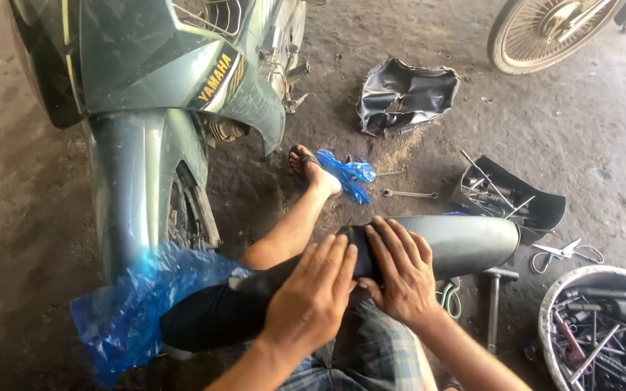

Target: Reupholstering a motorcycle seat by removing old staples and attaching a new leather cover using a staple gun.

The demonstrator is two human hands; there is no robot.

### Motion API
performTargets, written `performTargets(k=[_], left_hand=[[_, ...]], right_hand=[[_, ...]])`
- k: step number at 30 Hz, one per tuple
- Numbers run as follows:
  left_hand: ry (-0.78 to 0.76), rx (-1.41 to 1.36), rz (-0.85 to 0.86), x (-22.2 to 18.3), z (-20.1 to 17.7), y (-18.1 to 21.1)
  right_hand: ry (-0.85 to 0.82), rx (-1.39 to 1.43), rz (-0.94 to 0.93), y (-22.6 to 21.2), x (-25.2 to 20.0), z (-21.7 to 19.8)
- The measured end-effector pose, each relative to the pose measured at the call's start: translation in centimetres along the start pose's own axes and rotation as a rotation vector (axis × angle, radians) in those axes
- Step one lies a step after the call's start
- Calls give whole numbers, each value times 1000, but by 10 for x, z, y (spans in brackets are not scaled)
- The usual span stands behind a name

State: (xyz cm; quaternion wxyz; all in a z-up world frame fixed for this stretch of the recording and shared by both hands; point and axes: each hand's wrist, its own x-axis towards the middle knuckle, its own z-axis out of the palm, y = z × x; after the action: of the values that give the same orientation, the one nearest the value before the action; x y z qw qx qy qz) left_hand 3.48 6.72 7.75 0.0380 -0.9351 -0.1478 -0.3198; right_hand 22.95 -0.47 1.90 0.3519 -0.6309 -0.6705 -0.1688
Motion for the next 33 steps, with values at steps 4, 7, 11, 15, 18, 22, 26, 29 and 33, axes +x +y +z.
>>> performTargets(k=[4,7,11,15,18,22,26,29,33], left_hand=[[-227,207,-33,3,5,12],[-343,209,-102,15,11,7],[-491,239,-217,36,17,1],[-520,293,-244,57,19,-2],[-651,285,-271,68,19,-5],[-619,113,-321,68,24,-11],[-500,-76,-339,59,24,-20],[-484,-279,-373,53,15,-37],[-464,-507,-402,48,4,-63]], right_hand=[[-90,51,-109,11,10,0],[-130,33,-166,11,30,0],[-123,66,-174,19,51,13],[-102,91,-217,30,59,19],[-115,155,-179,33,65,20],[-179,240,-115,36,65,18],[-169,264,-107,31,65,15],[-199,261,-85,25,69,11],[-213,246,-60,16,68,9]])
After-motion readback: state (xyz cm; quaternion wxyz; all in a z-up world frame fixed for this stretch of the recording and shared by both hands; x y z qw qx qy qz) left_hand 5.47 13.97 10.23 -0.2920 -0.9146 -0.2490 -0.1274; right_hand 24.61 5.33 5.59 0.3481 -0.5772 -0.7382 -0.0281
